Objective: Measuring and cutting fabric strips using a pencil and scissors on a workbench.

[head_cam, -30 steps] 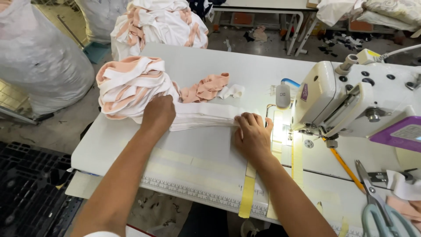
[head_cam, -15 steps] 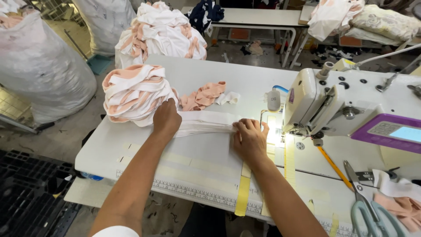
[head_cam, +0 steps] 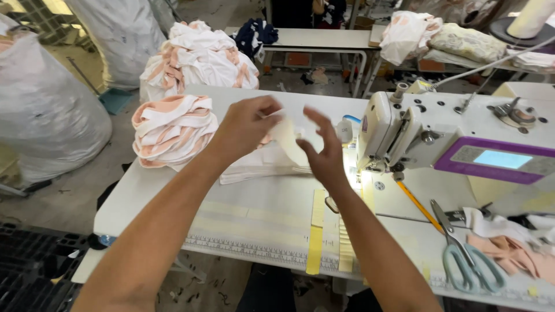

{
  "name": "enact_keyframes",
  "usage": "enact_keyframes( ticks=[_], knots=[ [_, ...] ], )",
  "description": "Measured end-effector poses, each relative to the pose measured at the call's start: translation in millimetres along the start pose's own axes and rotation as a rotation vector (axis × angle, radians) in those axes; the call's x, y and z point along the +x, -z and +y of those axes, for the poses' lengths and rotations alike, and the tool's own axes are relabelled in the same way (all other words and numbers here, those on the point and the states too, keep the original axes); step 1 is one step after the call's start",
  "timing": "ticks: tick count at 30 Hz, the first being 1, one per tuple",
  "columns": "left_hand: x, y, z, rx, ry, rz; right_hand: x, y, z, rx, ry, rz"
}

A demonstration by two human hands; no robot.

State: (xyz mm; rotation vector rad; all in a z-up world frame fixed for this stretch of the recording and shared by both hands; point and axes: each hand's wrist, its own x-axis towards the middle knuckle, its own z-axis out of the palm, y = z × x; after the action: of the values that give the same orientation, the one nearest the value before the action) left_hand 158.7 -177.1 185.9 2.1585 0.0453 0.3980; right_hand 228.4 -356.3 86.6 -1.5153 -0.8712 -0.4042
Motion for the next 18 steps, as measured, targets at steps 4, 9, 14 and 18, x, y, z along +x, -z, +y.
enact_keyframes(
  ticks=[4, 9, 14, 18],
  knots=[
    [-1, 3, 68, 0.178, -0.526, -0.053, 33, 29, -31, 0.328, -0.084, -0.057],
    [-7, 14, 99, 0.057, -0.896, 0.079, 13, 64, -50, 0.480, -0.296, -0.223],
    [-26, 37, 79, -0.116, -0.837, 0.236, -31, 65, -43, 0.463, -0.452, -0.320],
    [-62, 73, 50, -0.156, -0.579, 0.208, -54, 60, -40, 0.504, -0.614, -0.389]
  ],
)
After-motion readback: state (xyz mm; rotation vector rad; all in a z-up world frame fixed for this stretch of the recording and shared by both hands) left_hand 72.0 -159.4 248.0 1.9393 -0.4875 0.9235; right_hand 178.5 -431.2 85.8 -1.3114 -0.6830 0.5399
